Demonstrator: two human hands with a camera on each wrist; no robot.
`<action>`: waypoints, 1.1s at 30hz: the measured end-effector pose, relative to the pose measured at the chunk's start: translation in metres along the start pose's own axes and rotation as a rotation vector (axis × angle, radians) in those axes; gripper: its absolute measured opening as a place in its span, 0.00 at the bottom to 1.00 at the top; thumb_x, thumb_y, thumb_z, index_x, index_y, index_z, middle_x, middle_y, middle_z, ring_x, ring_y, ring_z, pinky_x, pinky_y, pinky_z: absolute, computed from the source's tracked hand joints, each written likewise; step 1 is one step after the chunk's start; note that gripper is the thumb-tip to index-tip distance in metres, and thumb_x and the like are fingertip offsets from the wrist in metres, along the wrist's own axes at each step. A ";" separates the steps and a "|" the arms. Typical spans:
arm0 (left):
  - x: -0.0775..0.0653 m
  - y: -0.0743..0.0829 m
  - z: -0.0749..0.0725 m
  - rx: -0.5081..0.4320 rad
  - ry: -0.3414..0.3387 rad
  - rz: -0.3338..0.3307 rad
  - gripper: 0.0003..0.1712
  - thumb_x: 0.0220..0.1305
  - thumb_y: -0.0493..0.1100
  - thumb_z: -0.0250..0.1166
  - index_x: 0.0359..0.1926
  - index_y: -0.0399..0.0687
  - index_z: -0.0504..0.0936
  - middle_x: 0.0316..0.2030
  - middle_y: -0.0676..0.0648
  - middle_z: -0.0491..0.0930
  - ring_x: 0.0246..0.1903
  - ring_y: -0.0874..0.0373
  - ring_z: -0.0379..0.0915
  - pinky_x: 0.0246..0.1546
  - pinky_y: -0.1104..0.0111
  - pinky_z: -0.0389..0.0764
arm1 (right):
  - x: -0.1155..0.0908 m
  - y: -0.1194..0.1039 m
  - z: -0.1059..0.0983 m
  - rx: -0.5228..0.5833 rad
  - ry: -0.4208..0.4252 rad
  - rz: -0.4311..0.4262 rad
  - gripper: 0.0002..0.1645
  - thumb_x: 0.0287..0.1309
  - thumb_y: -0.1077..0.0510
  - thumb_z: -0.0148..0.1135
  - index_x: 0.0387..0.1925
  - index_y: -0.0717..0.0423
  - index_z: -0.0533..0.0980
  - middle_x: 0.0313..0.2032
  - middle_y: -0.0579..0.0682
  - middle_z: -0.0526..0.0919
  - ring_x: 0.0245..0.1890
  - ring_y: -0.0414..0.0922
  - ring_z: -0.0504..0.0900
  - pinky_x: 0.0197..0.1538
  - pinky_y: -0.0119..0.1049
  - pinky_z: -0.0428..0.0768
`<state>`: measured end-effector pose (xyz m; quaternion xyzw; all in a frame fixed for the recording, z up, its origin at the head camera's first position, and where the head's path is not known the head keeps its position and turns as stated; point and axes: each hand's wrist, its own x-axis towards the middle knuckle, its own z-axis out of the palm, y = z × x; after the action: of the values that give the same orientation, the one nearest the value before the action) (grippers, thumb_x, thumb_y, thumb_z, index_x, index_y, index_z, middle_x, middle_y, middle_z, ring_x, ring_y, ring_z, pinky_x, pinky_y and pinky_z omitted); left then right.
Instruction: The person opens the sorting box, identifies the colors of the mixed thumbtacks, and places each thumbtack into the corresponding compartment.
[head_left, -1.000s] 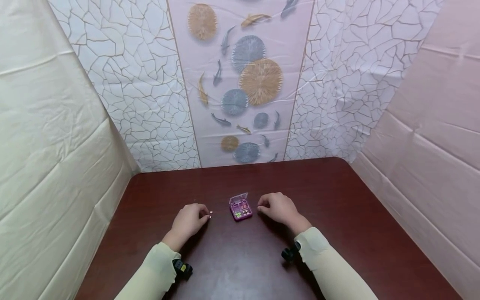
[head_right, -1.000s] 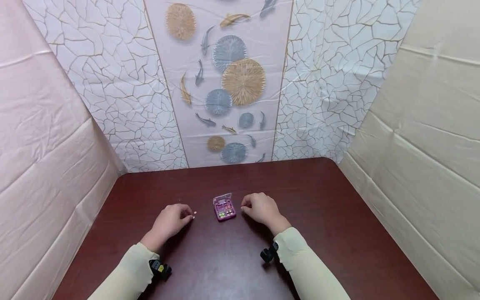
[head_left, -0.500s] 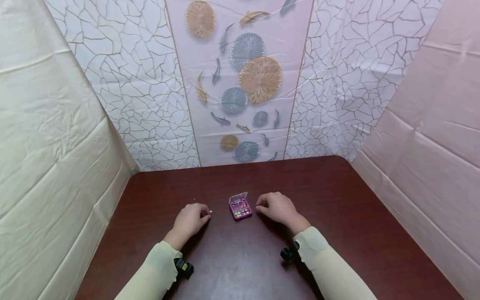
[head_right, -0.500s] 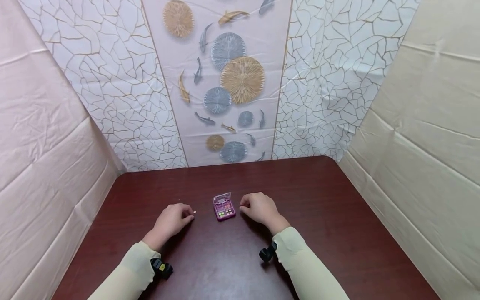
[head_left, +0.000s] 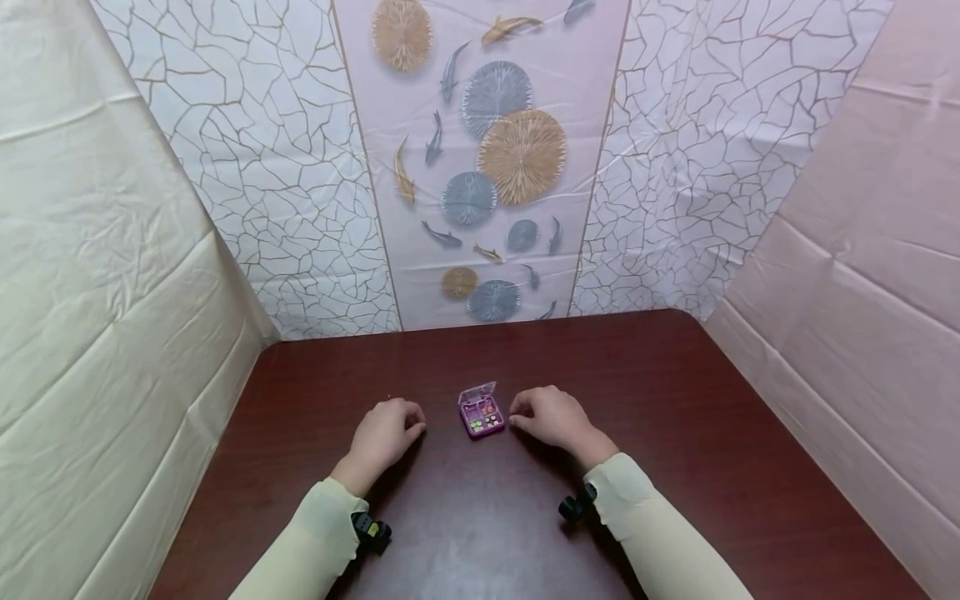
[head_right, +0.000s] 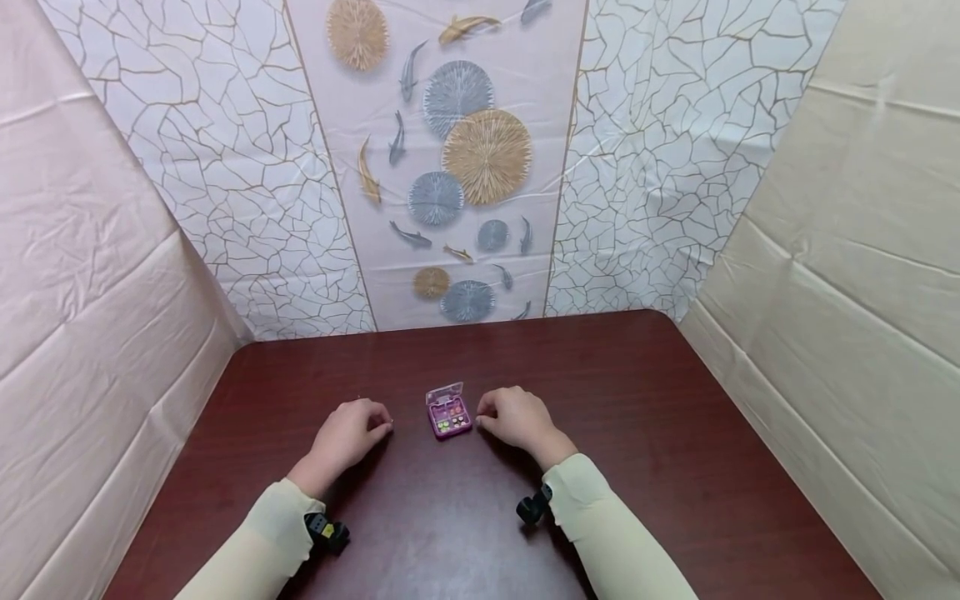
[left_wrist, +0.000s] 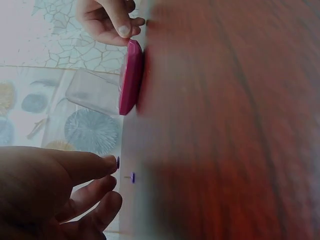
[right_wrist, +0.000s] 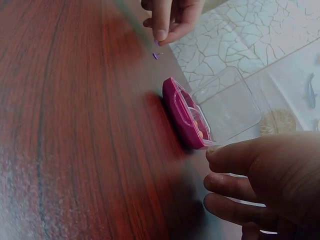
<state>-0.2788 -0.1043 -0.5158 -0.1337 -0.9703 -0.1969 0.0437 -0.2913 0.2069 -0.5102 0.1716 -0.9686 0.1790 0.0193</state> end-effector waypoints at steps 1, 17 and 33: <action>0.001 0.002 0.000 0.004 0.003 0.000 0.02 0.59 0.49 0.71 0.30 0.62 0.85 0.27 0.57 0.80 0.25 0.62 0.71 0.30 0.60 0.79 | 0.000 0.000 0.000 0.002 -0.002 -0.003 0.03 0.56 0.43 0.68 0.33 0.32 0.83 0.33 0.34 0.86 0.32 0.35 0.79 0.39 0.45 0.82; 0.012 0.038 0.008 -0.045 0.065 0.029 0.02 0.59 0.50 0.70 0.31 0.62 0.86 0.30 0.55 0.76 0.28 0.62 0.71 0.31 0.61 0.79 | -0.001 -0.010 0.002 0.022 -0.026 -0.057 0.10 0.58 0.45 0.67 0.39 0.41 0.86 0.36 0.40 0.88 0.36 0.38 0.81 0.42 0.47 0.83; 0.017 0.050 0.020 -0.057 0.113 0.074 0.02 0.59 0.50 0.70 0.33 0.61 0.87 0.28 0.57 0.74 0.24 0.63 0.68 0.23 0.65 0.74 | -0.003 -0.012 0.005 0.017 -0.026 -0.078 0.09 0.58 0.44 0.67 0.37 0.40 0.86 0.34 0.37 0.88 0.32 0.35 0.79 0.39 0.44 0.82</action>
<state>-0.2821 -0.0481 -0.5135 -0.1591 -0.9546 -0.2301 0.1019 -0.2844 0.1955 -0.5106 0.2117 -0.9598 0.1841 0.0124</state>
